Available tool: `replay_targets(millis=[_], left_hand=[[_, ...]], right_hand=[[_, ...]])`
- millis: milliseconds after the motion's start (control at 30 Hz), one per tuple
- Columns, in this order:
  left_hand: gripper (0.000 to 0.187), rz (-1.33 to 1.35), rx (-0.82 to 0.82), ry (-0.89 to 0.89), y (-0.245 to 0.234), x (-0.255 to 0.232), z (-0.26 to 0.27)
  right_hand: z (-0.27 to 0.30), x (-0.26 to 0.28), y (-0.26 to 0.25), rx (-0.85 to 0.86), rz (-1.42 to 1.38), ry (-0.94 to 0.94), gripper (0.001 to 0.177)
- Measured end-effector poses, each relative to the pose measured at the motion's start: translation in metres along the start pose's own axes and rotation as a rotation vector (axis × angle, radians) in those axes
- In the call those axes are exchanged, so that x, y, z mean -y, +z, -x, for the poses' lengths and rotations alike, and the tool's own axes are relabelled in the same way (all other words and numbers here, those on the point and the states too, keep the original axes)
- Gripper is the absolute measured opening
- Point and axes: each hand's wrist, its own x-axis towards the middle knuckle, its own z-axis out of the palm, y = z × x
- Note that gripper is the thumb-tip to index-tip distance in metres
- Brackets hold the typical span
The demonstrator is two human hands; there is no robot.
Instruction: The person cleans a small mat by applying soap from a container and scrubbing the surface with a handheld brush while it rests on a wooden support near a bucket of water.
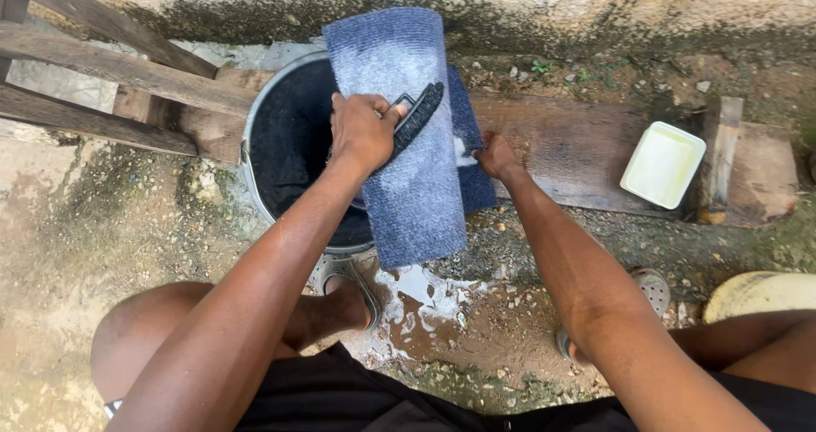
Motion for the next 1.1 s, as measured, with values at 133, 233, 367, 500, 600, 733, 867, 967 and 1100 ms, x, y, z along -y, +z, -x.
replay_targets(millis=[133, 233, 367, 500, 600, 733, 867, 967, 1100], left_hand=[[0.040, 0.153, 0.081, -0.205, -0.014, 0.000, 0.001], [0.045, 0.268, 0.062, -0.208, -0.015, 0.006, -0.008], [0.054, 0.314, 0.046, -0.158, -0.008, 0.019, -0.020], [0.054, 0.352, -0.013, -0.026, -0.002, 0.013, -0.026], [0.038, 0.368, -0.075, 0.158, -0.001, -0.005, -0.028], [0.027, 0.304, -0.129, 0.375, 0.017, -0.033, -0.034], [0.019, 0.285, -0.121, 0.404, 0.060, -0.050, -0.051], [0.021, 0.213, -0.268, 0.604, 0.099, -0.051, -0.071], [0.016, 0.133, -0.237, 0.608, 0.132, -0.058, -0.085]], right_hand=[[-0.005, -0.007, 0.019, 0.007, -0.042, -0.044, 0.077], [-0.013, -0.003, 0.032, -0.172, 0.084, -0.078, 0.100], [-0.026, 0.004, 0.037, -0.099, 0.064, 0.202, 0.119], [-0.028, 0.004, 0.028, -0.091, 0.199, 0.316, 0.079], [-0.023, -0.009, 0.011, -0.159, 0.040, 0.165, 0.056], [-0.006, -0.047, -0.049, -0.228, 0.106, 0.157, 0.053], [0.024, -0.084, -0.132, -0.396, 0.264, 0.205, 0.053], [0.041, -0.108, -0.156, -0.458, 0.271, 0.295, 0.054], [0.055, -0.134, -0.162, -0.551, 0.150, 0.330, 0.053]])
